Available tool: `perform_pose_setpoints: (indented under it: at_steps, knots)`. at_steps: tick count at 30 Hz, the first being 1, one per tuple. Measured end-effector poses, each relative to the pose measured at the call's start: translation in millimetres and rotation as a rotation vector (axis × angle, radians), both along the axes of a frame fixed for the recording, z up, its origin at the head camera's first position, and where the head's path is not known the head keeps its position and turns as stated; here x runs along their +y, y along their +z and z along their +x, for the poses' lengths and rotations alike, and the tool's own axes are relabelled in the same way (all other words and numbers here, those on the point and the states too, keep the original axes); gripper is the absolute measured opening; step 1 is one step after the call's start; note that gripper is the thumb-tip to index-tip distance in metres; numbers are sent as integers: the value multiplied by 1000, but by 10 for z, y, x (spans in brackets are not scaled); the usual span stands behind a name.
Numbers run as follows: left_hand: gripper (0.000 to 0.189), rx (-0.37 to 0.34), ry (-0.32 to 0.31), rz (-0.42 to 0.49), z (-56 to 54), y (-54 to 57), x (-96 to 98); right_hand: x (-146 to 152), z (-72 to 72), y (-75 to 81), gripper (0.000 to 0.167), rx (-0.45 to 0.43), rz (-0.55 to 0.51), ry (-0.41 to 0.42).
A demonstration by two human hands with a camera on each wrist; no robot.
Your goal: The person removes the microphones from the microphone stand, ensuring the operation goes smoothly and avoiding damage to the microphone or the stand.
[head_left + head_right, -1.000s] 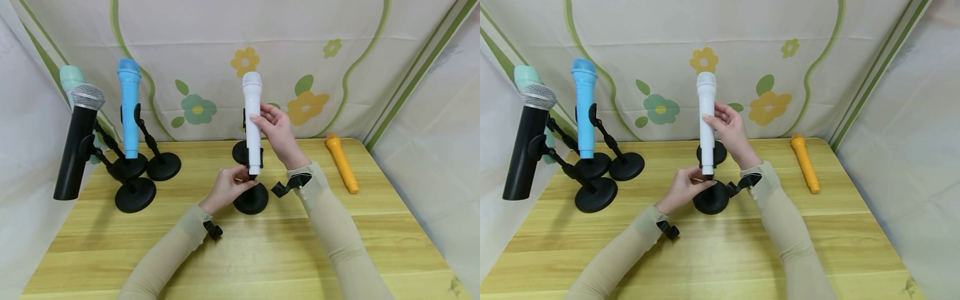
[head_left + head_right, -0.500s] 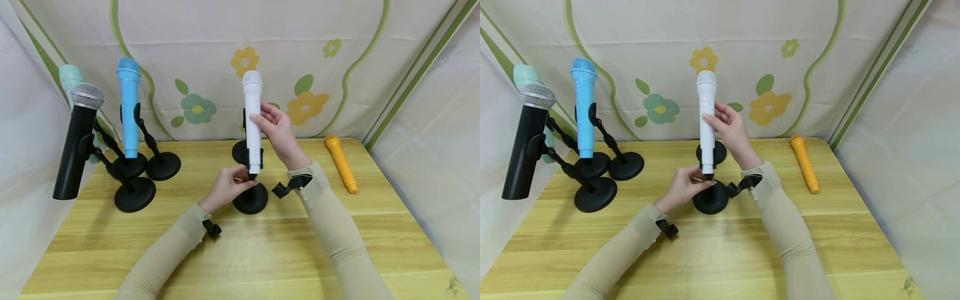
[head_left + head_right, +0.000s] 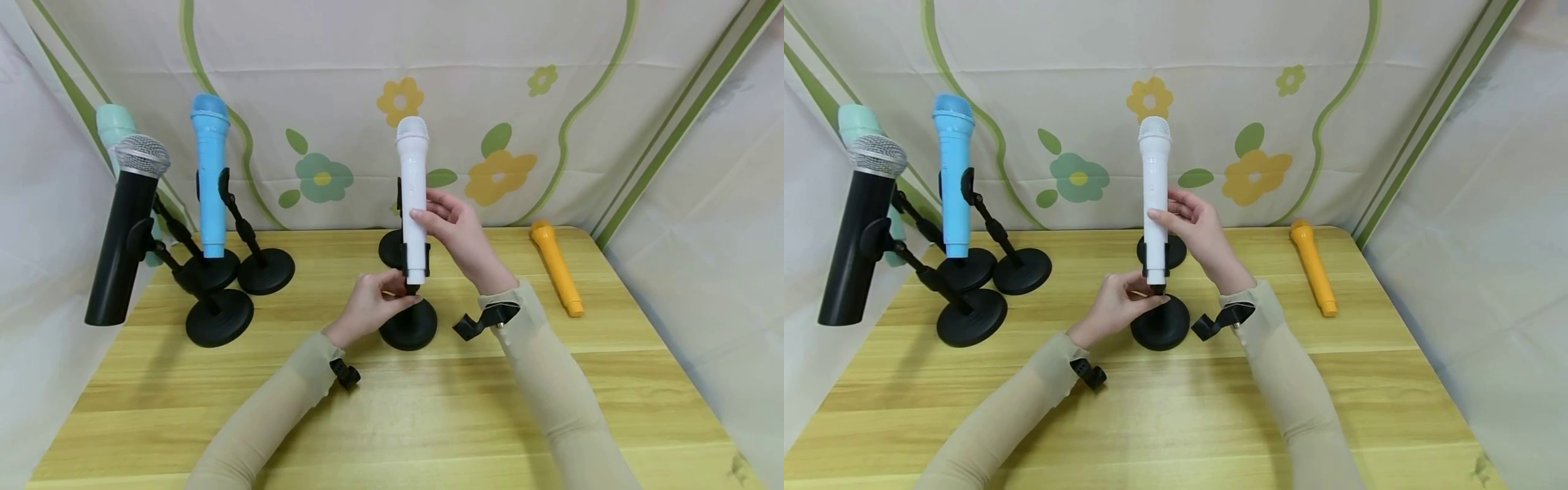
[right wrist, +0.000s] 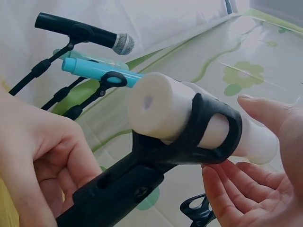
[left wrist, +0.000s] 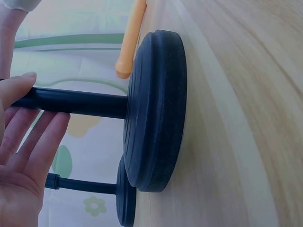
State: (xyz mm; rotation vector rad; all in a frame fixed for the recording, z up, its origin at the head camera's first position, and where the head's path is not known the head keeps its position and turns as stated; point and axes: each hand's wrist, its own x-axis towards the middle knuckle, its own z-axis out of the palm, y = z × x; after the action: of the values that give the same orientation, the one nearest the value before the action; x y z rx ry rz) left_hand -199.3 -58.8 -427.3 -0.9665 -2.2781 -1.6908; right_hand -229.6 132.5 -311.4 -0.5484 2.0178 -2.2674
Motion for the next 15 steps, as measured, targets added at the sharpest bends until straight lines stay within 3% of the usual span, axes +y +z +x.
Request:
perform_pose_setpoints:
  at_steps: [15]
  knots:
    - [18, -6, 3, -4, 8, 5, -5, 69, 148, -102, 55, 4, 55, -3]
